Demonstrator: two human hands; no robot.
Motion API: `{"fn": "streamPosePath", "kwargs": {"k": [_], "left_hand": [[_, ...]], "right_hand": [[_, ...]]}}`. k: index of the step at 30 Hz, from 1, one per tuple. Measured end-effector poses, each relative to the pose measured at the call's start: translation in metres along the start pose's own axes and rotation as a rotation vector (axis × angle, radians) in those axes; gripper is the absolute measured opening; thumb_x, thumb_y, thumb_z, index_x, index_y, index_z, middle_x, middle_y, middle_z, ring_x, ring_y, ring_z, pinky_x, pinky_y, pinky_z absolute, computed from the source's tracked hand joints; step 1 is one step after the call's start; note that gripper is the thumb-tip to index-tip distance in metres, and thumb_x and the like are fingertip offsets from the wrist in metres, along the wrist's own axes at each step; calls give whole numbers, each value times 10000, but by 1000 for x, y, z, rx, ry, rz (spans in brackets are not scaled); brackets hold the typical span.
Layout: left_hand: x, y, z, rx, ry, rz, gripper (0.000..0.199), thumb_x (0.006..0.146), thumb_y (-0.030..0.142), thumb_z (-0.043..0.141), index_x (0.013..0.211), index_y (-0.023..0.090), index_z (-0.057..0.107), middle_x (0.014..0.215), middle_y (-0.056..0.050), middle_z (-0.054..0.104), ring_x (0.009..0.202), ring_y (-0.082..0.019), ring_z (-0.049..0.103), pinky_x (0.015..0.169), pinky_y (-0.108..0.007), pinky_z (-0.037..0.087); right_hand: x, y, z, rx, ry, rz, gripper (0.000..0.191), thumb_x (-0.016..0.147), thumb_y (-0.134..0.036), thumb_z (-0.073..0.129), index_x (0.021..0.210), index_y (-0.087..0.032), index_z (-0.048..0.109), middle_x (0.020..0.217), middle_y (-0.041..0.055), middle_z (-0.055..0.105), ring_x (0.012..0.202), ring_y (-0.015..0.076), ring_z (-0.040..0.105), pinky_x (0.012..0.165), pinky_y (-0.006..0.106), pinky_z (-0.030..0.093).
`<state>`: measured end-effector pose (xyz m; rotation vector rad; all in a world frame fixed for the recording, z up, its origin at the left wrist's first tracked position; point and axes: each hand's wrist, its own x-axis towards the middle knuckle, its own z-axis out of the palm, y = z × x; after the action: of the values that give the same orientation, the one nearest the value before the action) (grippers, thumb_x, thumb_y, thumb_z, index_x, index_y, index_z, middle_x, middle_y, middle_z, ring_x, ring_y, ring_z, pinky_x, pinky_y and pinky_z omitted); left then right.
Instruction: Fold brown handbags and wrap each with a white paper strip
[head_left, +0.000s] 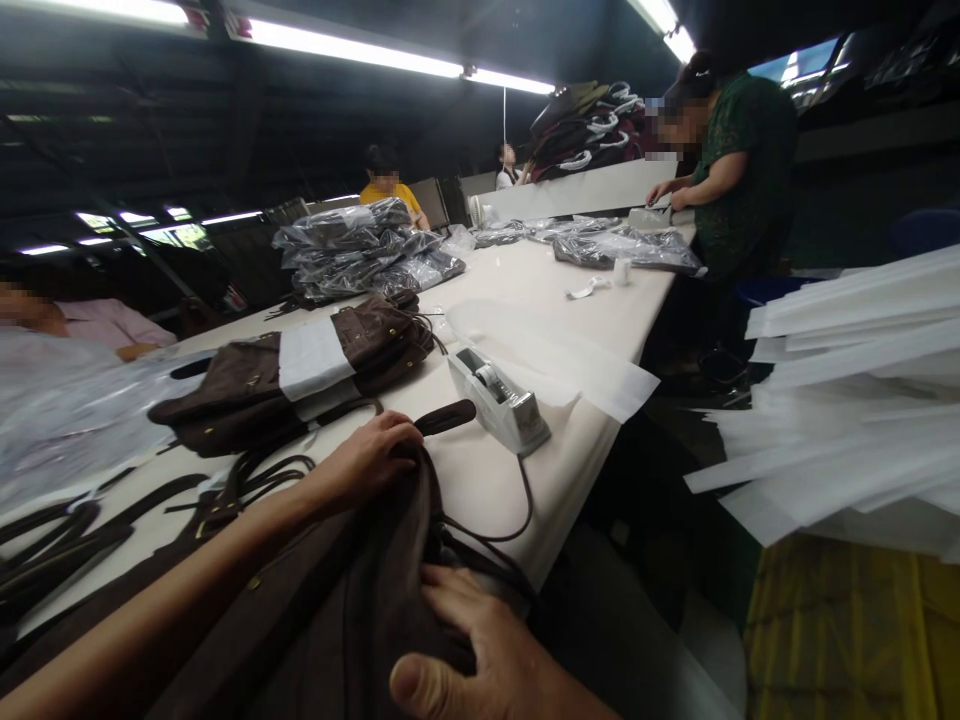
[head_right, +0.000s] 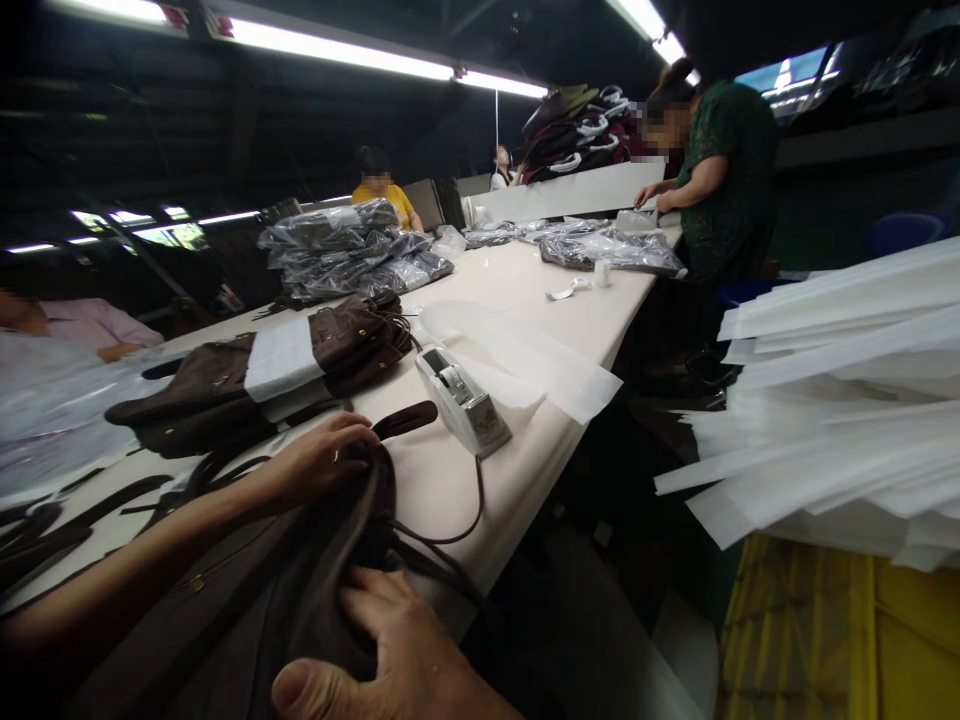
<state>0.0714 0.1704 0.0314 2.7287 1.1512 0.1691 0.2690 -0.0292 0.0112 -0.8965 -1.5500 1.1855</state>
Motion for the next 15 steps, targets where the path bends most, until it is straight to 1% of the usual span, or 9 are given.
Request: {"fn": "streamPosePath", "kwargs": {"k": [2, 3, 5, 6, 8, 10, 11, 13, 15], "left_hand": [[-24, 19, -4, -5, 89, -101, 429, 859, 446, 564, 1219, 212, 570, 1314, -118, 540, 1175, -289, 541, 1021, -429, 431], [-36, 31, -5, -18, 105, -124, 503, 866, 467, 560, 1302, 219, 510, 1368, -121, 515, 1225, -302, 517, 1049, -449, 415], [-58, 54, -3, -60, 93, -124, 603, 892, 487, 535, 1422, 245, 384, 1457, -115, 454, 1307, -305, 461, 1089, -462, 389], [-66, 64, 2, -80, 68, -108, 626, 908, 480, 515, 1462, 258, 324, 1490, -109, 418, 1340, -299, 429, 1106, -463, 375], [-74, 79, 18, -103, -18, -57, 621, 945, 451, 461, 1501, 280, 245, 1539, -96, 343, 1394, -280, 358, 1137, -468, 338], [-74, 85, 39, -100, -112, -1, 580, 977, 423, 395, 1511, 280, 221, 1559, -97, 293, 1431, -272, 277, 1160, -500, 282], [-72, 86, 50, -90, -136, 21, 563, 985, 416, 371, 1510, 272, 229, 1560, -106, 283, 1441, -276, 241, 1166, -524, 251], [-65, 86, 65, -68, -131, 42, 551, 989, 423, 355, 1504, 254, 255, 1555, -126, 279, 1450, -290, 198, 1166, -566, 205], [-60, 88, 68, -53, -114, 33, 554, 983, 448, 351, 1495, 250, 282, 1550, -130, 282, 1449, -306, 188, 1158, -592, 191]], "right_hand": [[-1, 1, -4, 22, -33, -1, 561, 880, -591, 519, 1347, -281, 544, 1352, 53, 583, 1265, 229, 522, 1062, 379, 407], [-3, 4, -4, 19, -18, 7, 524, 894, -553, 529, 1342, -283, 550, 1350, 54, 585, 1264, 227, 524, 1063, 380, 409], [-9, 14, 0, 14, 56, 39, 428, 917, -490, 528, 1272, -270, 617, 1286, 60, 633, 1210, 227, 572, 1033, 371, 443], [-12, 21, 4, 19, 108, 61, 400, 918, -481, 527, 1227, -261, 653, 1239, 65, 661, 1169, 228, 601, 1009, 365, 465], [-20, 35, 14, 43, 236, 121, 398, 905, -498, 536, 1165, -241, 692, 1155, 77, 697, 1099, 236, 639, 957, 358, 501], [-26, 48, 21, 79, 340, 177, 442, 881, -536, 552, 1140, -211, 704, 1090, 92, 716, 1057, 251, 653, 920, 366, 519], [-28, 51, 23, 99, 358, 200, 470, 870, -552, 558, 1134, -192, 704, 1059, 98, 723, 1039, 257, 657, 900, 369, 526], [-31, 52, 19, 144, 311, 232, 523, 849, -583, 570, 1118, -155, 705, 977, 96, 736, 977, 259, 673, 835, 363, 545], [-32, 42, 4, 157, 185, 238, 540, 819, -599, 598, 1077, -140, 717, 899, 78, 742, 902, 254, 687, 761, 338, 554]]}}
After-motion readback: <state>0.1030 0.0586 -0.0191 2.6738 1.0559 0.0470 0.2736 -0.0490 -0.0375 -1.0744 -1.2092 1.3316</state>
